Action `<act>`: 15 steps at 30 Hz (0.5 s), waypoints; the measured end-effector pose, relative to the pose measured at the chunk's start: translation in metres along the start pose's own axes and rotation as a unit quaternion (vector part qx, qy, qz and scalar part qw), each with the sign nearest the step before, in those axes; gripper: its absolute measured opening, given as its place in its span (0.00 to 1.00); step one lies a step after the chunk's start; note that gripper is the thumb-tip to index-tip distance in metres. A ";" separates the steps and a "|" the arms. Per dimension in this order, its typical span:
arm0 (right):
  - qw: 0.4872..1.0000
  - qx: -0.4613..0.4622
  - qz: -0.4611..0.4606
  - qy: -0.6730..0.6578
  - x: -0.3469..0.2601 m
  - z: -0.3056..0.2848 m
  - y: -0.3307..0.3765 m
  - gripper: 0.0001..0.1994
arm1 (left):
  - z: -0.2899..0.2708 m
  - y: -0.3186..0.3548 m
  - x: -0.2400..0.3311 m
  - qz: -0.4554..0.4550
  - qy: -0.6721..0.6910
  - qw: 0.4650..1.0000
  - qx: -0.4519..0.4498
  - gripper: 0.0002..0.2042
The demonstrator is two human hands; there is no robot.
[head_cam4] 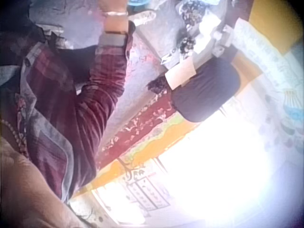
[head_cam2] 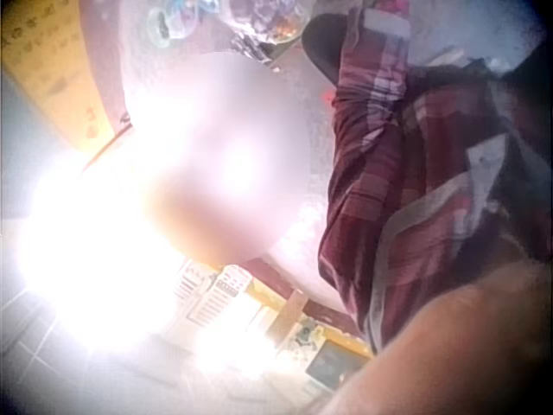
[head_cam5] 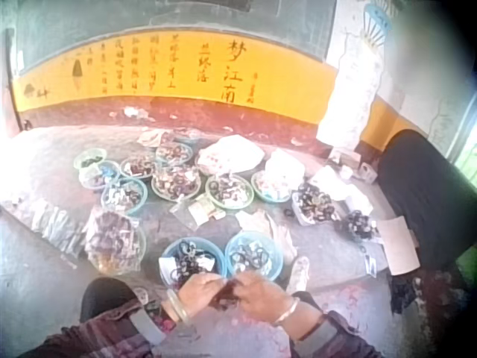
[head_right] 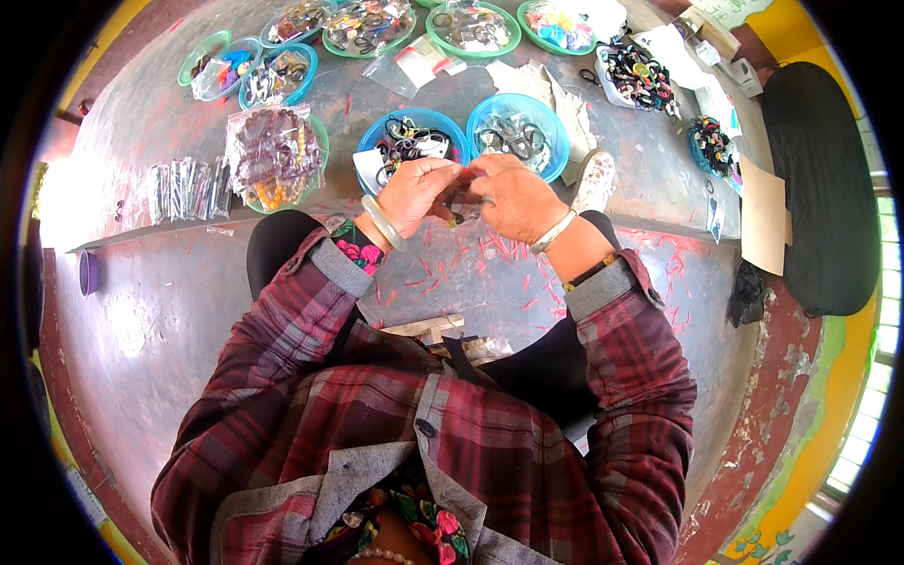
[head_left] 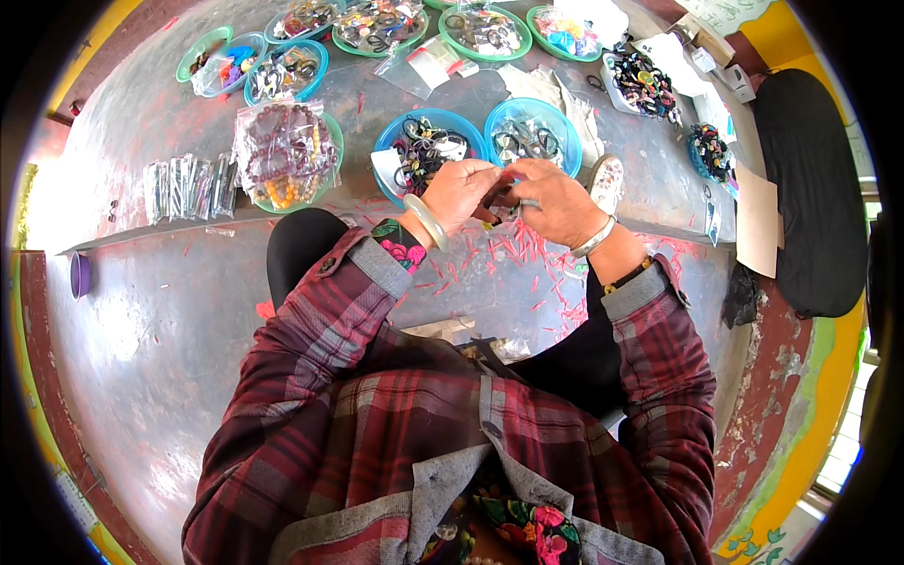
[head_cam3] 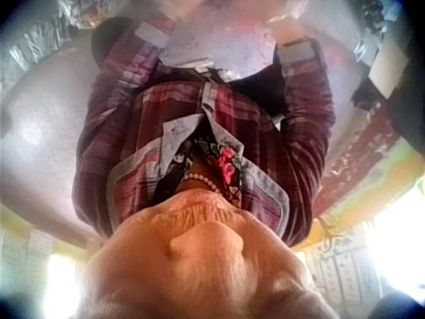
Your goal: The person sits on the floor and assembles hair accessories by hand. They pick up small decorative charms and hair ties from blue bowls, attach the charms to the ties, and place the finished items into a clear plastic bag.
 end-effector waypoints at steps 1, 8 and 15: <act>0.999 0.037 0.011 -0.004 0.000 -0.005 0.000 0.12 | 0.000 0.000 0.001 -0.005 0.003 1.000 0.004 0.13; 0.995 0.102 0.018 0.006 0.004 -0.009 0.003 0.14 | 0.001 0.003 0.006 -0.014 -0.002 1.000 0.014 0.14; 0.998 0.057 0.011 0.020 0.007 -0.002 0.003 0.14 | 0.002 0.003 0.005 -0.001 -0.003 1.000 0.013 0.14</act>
Point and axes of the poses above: each hand's wrist, its own y-axis away from the middle knuckle, its own z-axis out of the palm, x = y × z, the point moved 5 cm from there along -y, towards the middle knuckle, and after that the axes turned 3 degrees about z, right-handed, at the moved point
